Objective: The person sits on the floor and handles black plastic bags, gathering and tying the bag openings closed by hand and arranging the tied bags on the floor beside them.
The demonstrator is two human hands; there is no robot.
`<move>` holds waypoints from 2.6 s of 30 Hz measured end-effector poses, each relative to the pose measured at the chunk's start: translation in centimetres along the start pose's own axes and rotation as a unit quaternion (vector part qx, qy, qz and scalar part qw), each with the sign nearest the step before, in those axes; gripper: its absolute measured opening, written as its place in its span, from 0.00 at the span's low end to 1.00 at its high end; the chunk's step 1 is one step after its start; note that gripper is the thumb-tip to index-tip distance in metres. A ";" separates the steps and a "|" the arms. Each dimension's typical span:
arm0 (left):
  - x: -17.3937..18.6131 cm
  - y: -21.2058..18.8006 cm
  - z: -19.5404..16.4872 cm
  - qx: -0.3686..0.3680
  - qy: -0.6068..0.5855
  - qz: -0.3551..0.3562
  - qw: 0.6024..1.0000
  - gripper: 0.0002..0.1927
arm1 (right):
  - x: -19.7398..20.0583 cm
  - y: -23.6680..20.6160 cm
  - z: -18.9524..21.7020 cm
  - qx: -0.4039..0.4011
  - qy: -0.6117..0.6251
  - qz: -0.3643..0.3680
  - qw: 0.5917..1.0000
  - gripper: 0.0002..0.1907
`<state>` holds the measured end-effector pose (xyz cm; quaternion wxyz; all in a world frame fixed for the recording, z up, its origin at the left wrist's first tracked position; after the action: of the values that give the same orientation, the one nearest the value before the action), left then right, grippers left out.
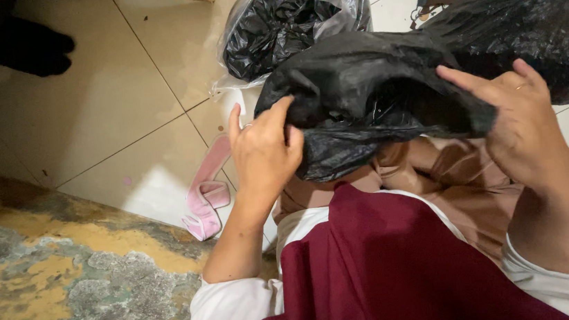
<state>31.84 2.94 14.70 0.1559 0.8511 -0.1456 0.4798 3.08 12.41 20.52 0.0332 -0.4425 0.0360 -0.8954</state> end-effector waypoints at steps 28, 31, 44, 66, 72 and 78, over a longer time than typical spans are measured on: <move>11.8 1.1 -17.6 -0.365 -0.296 0.192 0.862 0.38 | 12.8 -8.3 13.7 0.316 0.216 -0.007 0.924 0.12; 8.1 0.3 -22.2 -0.413 -0.273 0.232 0.837 0.19 | 12.5 -7.3 15.4 0.300 0.242 -0.081 0.919 0.12; -0.6 -0.3 -26.8 -0.100 -0.473 0.443 0.755 0.05 | 8.5 -13.1 0.7 0.045 0.424 -0.199 0.882 0.09; 1.5 -5.8 -33.0 -0.715 -0.132 -0.020 0.686 0.05 | 2.5 -17.8 -4.6 0.019 0.493 -0.069 0.867 0.25; 2.6 -6.1 -32.8 -0.734 -0.156 -0.127 0.649 0.05 | 1.5 -19.1 -5.9 0.006 0.563 -0.058 0.824 0.11; 2.3 -4.9 -31.2 -0.709 -0.094 -0.107 0.691 0.06 | 5.3 -22.1 -6.5 0.066 0.310 -0.213 0.924 0.07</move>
<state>10.84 19.83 31.41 0.7483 0.5384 -0.3645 0.1316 -5.95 34.10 22.83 -0.1420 -0.1367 -0.1103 -0.9742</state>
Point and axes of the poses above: each hand's wrist, its own y-axis towards the middle knuckle, its own x-axis out of the back of the hand, z = x × y, the point moved 7 cm from there along y, towards the middle knuckle, and after that the axes turned 10 degrees about y, right-handed, at the moved point
